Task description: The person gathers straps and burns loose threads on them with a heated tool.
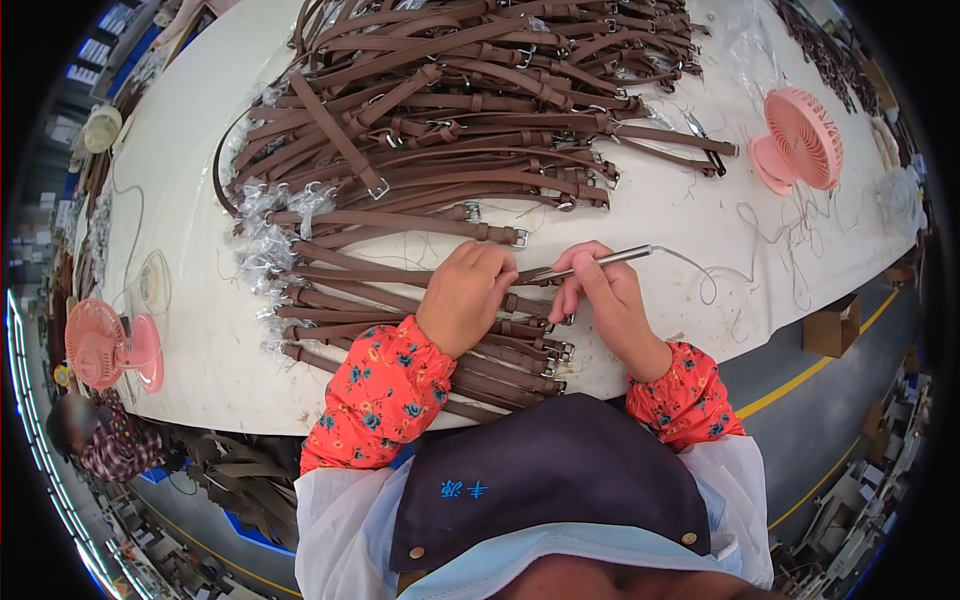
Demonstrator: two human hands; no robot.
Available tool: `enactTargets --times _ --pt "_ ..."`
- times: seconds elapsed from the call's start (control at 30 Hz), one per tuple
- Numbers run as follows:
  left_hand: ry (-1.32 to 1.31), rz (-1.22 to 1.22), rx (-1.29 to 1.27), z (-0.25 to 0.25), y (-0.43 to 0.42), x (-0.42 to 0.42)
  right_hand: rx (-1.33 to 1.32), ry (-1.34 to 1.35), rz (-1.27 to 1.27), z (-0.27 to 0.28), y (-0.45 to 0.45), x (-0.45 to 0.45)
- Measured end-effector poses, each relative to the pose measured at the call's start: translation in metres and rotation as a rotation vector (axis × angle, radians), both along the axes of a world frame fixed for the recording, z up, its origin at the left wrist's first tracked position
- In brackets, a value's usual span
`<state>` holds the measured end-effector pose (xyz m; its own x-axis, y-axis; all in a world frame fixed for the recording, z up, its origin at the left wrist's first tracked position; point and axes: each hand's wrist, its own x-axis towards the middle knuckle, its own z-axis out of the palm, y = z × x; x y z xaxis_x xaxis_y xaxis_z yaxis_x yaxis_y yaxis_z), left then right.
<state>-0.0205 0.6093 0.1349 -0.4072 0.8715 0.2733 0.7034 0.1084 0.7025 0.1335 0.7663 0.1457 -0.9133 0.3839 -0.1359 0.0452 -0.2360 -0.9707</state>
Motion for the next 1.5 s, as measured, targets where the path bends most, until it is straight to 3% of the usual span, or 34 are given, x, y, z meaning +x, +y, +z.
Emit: enactTargets --times 1.1,1.2,1.5 --pt "-0.085 0.103 -0.018 0.001 0.001 0.000 0.065 0.073 -0.035 -0.005 -0.001 0.000" --pt "-0.251 0.056 -0.113 0.007 -0.004 -0.003 0.062 0.082 -0.036 -0.007 -0.001 0.000" --pt "-0.209 -0.101 -0.046 -0.001 -0.005 -0.007 0.037 0.081 -0.022 -0.007 -0.001 0.000"
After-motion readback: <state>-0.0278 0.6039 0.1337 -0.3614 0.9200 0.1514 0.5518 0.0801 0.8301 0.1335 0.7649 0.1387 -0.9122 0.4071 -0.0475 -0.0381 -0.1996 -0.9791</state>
